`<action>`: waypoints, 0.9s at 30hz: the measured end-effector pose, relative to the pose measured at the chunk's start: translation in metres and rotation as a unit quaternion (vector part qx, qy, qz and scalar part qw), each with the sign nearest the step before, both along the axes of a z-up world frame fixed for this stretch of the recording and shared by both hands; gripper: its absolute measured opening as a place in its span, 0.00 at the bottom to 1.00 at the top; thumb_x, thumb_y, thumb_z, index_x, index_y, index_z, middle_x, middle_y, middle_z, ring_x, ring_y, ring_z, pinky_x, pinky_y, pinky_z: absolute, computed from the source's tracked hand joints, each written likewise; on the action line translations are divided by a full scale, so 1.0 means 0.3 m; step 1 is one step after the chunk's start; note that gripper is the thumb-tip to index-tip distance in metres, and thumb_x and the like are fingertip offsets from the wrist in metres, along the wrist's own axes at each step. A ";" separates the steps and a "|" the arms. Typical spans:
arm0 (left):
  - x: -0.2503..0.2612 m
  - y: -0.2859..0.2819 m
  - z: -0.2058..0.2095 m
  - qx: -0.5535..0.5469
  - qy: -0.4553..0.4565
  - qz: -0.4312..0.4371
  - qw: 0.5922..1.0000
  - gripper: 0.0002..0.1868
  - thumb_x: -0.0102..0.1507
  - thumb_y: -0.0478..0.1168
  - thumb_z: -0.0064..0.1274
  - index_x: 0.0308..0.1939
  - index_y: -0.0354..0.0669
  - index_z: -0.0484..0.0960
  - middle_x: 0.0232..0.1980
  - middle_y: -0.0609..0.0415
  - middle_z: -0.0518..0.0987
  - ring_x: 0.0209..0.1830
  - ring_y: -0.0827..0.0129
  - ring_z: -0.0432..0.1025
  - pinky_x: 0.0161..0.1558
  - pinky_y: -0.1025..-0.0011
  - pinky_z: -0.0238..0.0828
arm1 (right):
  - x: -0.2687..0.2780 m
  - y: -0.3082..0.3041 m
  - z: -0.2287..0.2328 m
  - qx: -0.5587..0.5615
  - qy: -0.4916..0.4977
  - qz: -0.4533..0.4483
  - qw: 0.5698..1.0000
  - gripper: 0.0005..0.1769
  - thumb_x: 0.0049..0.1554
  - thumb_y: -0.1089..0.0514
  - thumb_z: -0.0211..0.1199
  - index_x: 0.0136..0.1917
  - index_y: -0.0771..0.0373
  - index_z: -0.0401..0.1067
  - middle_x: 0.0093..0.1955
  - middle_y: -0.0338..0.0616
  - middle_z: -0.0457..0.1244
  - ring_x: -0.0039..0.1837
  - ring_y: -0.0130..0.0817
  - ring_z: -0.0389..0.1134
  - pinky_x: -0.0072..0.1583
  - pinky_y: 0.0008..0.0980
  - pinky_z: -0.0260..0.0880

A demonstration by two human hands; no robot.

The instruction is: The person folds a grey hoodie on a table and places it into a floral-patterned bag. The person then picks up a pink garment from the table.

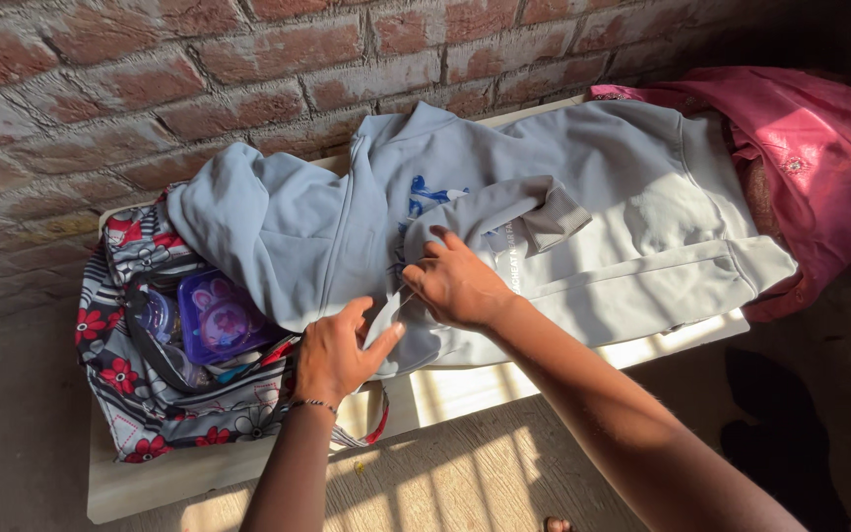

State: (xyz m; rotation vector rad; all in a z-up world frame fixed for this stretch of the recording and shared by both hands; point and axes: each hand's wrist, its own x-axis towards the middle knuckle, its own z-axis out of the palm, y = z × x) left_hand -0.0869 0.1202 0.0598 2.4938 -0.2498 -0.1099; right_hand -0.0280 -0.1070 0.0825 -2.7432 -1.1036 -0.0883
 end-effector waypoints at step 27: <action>0.092 0.109 -0.102 0.154 -0.026 0.173 0.972 0.21 0.62 0.57 0.56 0.32 0.41 0.86 0.32 0.36 0.82 0.35 0.41 0.77 0.39 0.52 0.73 | 0.002 -0.157 -0.094 0.102 -0.102 -0.300 0.943 0.15 0.55 0.48 0.68 0.50 0.59 0.76 0.50 0.50 0.68 0.56 0.49 0.69 0.58 0.47 0.66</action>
